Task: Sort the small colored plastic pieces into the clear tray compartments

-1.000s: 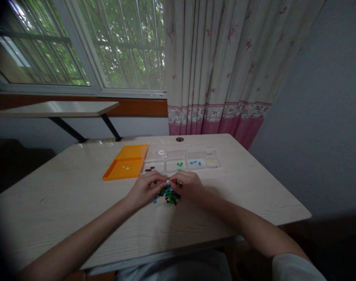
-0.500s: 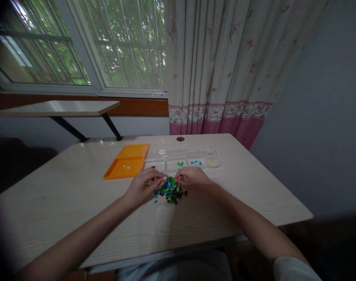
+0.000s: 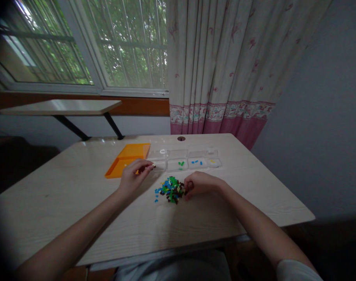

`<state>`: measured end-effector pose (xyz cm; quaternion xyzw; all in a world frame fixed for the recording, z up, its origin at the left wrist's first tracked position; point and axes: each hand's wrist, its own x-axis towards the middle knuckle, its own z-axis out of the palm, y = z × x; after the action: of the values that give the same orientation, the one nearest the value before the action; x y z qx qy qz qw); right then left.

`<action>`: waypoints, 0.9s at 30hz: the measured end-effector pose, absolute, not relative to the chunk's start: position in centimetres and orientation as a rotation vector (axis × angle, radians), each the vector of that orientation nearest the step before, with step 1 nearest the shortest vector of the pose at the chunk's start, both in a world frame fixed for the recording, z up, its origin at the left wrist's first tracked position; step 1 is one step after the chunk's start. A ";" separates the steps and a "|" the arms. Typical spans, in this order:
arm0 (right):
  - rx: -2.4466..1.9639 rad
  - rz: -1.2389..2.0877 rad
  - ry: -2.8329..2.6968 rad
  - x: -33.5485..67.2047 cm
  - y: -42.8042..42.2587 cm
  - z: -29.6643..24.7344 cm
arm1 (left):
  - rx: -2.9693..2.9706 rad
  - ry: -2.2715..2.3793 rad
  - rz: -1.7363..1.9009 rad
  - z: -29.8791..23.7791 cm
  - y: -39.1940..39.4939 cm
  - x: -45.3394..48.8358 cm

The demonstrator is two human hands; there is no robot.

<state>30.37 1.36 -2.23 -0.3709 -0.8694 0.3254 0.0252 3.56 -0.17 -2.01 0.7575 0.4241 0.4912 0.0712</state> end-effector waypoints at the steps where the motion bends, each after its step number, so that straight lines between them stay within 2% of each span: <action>1: -1.131 0.996 -2.701 30.2 1.2 -2.1 | 2.284 1.266 1.486 -1.9 -0.3 3.7; 19: -0.966 1.036 -2.728 29.9 0.9 -1.8 | 2.341 1.193 1.583 -1.7 -0.8 4.0; 24: -0.936 1.077 -2.721 30.0 1.1 -2.0 | 2.486 1.265 1.199 -0.9 0.8 2.1; 27: -0.953 1.083 -2.715 30.0 1.1 -2.0 | 2.544 1.500 0.928 -0.6 2.5 -1.0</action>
<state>30.00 1.07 -1.98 -0.3097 -0.8826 0.3521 0.0338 -1.01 2.54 -0.59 0.8216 0.4845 0.2997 0.0227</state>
